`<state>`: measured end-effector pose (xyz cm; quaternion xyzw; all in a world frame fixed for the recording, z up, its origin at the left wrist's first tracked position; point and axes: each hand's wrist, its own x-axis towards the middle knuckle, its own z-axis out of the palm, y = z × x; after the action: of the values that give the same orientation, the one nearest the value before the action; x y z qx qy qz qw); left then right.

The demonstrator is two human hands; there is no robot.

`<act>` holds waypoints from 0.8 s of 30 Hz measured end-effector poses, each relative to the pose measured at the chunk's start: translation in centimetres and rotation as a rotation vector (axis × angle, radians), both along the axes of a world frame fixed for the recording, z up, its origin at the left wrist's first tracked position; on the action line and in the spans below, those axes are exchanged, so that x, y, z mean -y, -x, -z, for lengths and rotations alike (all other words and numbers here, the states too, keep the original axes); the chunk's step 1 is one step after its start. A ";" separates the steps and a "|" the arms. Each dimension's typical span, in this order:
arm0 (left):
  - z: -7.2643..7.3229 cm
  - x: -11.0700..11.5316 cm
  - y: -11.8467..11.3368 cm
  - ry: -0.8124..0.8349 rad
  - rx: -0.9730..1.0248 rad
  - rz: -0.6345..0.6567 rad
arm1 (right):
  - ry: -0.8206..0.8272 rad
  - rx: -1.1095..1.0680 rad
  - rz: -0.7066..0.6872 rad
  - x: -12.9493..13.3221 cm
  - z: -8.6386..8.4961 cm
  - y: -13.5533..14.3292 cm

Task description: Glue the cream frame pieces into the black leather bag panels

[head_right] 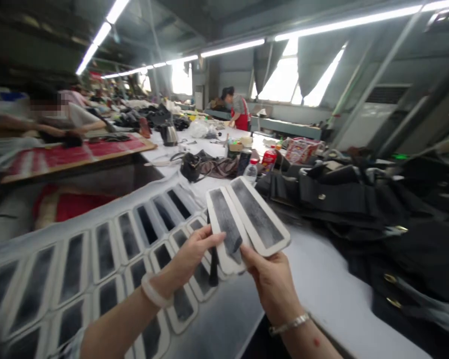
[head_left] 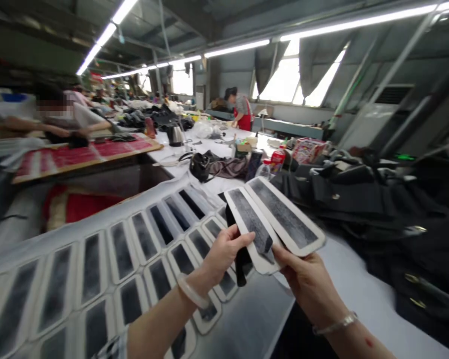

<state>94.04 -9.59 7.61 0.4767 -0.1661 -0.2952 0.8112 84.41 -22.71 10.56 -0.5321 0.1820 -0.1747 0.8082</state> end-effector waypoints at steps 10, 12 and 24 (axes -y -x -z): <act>-2.8 10.8 8.1 0.039 0.046 0.486 | -0.117 0.174 0.209 8.9 -2.5 15.8; -3.0 12.2 9.4 0.031 0.027 0.559 | -0.119 0.047 0.399 9.8 -3.1 17.5; -5.3 12.1 6.9 -0.121 -0.051 0.619 | 0.076 -0.207 0.982 20.7 -5.0 31.2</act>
<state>87.15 -21.67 12.86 0.4434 -0.2651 -0.5493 0.6567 53.21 -43.39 15.57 -0.4272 0.4837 -0.4871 0.5885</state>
